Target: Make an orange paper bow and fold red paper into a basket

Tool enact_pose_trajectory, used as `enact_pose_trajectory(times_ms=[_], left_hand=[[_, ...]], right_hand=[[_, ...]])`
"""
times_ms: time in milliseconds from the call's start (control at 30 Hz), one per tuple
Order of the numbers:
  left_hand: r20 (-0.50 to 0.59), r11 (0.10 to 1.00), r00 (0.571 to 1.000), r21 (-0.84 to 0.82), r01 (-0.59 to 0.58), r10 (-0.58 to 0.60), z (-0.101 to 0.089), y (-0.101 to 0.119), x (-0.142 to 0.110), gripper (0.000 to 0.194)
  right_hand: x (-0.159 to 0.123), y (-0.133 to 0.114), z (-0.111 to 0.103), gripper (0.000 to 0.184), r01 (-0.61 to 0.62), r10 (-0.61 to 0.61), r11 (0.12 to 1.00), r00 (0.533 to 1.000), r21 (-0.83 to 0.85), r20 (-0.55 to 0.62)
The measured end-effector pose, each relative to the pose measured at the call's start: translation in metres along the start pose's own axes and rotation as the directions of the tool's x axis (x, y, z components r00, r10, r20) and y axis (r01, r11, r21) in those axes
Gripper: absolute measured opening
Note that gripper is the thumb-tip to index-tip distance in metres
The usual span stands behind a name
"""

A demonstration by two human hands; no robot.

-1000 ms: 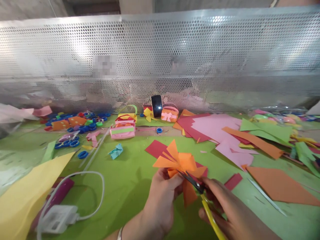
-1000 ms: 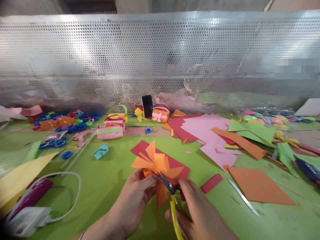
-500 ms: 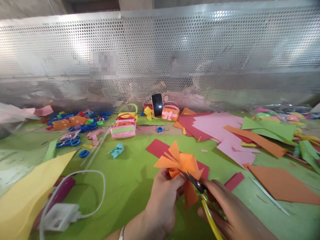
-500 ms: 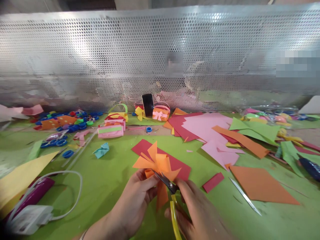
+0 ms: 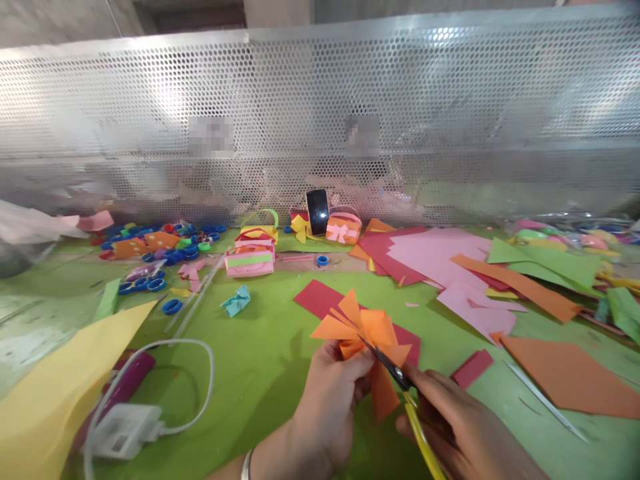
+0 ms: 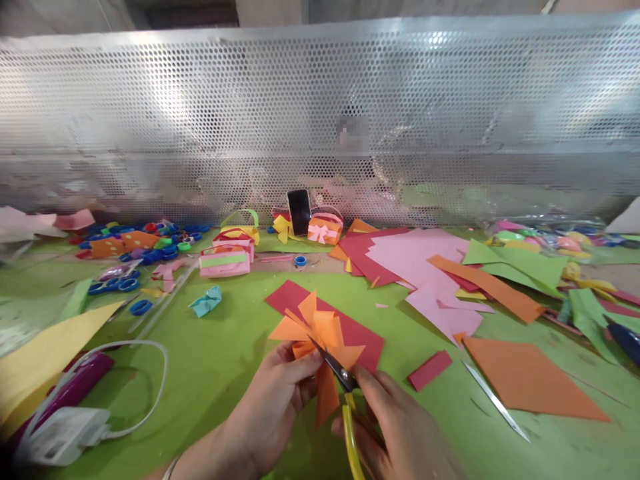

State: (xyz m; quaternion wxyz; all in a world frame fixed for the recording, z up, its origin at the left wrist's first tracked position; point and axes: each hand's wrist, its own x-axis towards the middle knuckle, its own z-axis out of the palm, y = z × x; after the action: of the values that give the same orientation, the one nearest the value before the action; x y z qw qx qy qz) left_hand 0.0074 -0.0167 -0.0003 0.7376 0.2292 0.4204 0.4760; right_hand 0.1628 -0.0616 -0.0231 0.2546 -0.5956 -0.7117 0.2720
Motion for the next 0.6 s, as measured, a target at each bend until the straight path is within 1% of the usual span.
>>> enact_pose_trajectory(times_ms=[100,267,367,433,533,600], left_hand=[[0.008,1.0,1.0,-0.028,0.007,-0.007,-0.0002,-0.0009,0.0,0.036],[0.013,0.999,1.0,-0.049,0.016,-0.015,-0.0009,-0.0004,0.0018,0.034],[0.013,0.998,1.0,-0.054,0.016,-0.015,-0.0021,-0.0001,0.0017,0.032],[0.02,0.999,1.0,-0.039,0.004,-0.004,-0.0032,-0.0004,0.0016,0.031],[0.017,1.0,1.0,0.014,-0.022,0.022,-0.0047,-0.0013,0.003,0.028],[0.009,0.997,0.998,0.037,-0.067,0.066,-0.0052,-0.0016,0.005,0.026]], right_hand=[[0.0004,0.0003,-0.0007,0.039,-0.006,0.006,1.0,1.0,-0.014,0.004],[0.0014,0.0034,-0.0003,0.036,0.007,-0.007,1.0,1.0,0.01,-0.009],[0.003,0.0012,-0.0007,0.035,0.001,0.0,0.999,1.0,0.037,-0.021],[0.0043,-0.0011,-0.0025,0.035,-0.014,0.016,0.996,1.0,0.084,-0.022],[0.005,0.0006,-0.0063,0.033,-0.054,0.039,0.975,0.997,0.217,0.073],[0.0035,0.0076,-0.0069,0.031,-0.097,0.07,0.961,0.991,0.257,0.113]])
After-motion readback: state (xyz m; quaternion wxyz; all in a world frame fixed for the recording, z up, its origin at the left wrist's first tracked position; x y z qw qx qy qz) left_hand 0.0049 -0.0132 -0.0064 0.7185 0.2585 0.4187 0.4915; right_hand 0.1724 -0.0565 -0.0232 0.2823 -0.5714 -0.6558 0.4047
